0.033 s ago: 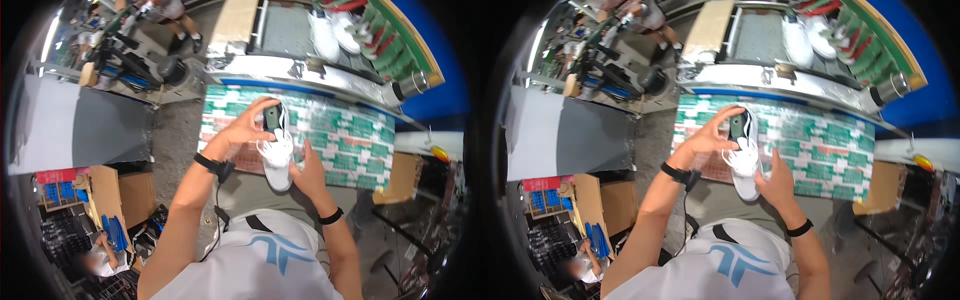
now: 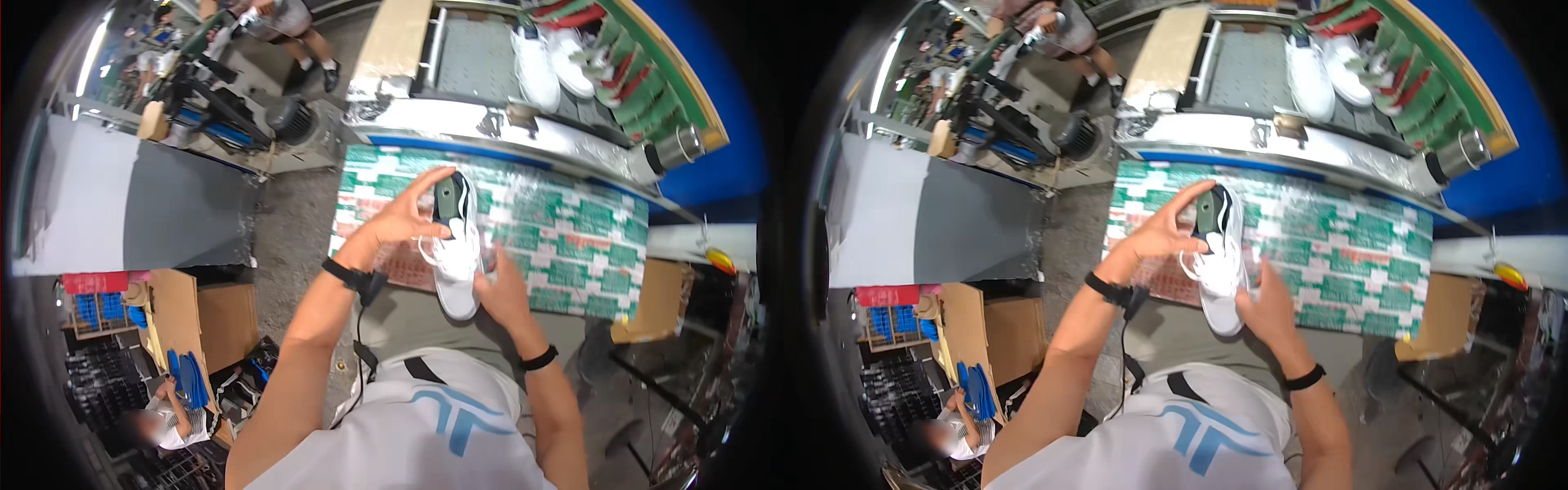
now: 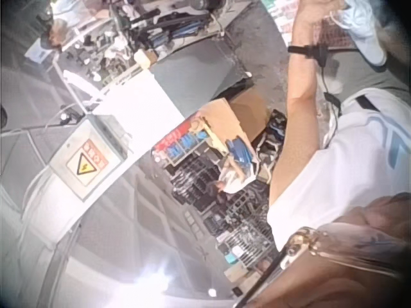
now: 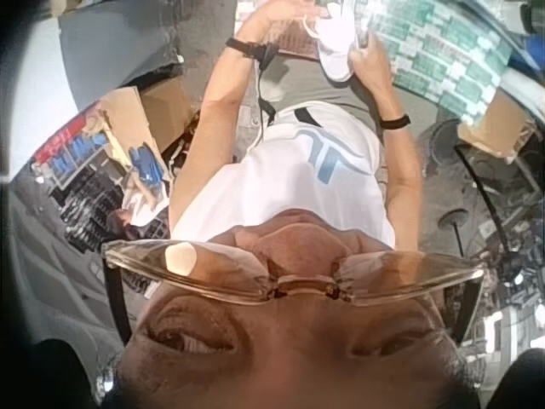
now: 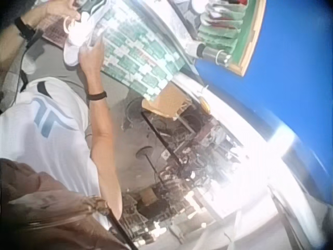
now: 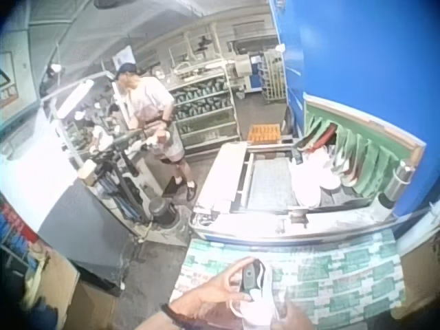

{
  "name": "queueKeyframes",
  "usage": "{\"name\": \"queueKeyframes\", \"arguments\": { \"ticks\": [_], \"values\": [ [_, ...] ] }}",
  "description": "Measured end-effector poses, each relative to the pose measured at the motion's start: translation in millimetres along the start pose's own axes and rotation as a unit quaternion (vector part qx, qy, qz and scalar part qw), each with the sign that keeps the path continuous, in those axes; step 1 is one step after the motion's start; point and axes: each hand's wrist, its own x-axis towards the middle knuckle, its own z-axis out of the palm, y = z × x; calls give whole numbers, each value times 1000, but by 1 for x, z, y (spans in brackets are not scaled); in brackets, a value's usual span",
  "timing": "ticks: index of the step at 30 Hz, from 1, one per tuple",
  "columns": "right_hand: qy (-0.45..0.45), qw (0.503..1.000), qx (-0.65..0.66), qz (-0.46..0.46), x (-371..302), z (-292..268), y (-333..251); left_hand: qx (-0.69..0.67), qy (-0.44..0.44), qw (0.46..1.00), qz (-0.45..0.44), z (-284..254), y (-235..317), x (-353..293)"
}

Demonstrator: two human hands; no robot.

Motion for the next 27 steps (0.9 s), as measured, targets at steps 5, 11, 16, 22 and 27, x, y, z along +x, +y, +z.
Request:
{"name": "queueKeyframes", "arguments": {
  "ticks": [5,11,16,22,27],
  "values": [
    [-151,976,156,-2,-32,17,-35,-315,212,920,-99,22,-18,-71],
    [-159,971,157,-81,2,12,-40,4,307,929,-206,46,-3,-75],
    [-24,986,52,-156,48,-1,2,-196,305,898,-251,13,13,-60],
    [86,972,-149,-159,69,-37,88,254,293,918,-83,-60,72,-3],
    [96,973,-161,-136,68,-35,84,391,216,894,38,-172,126,146]
  ]
}}
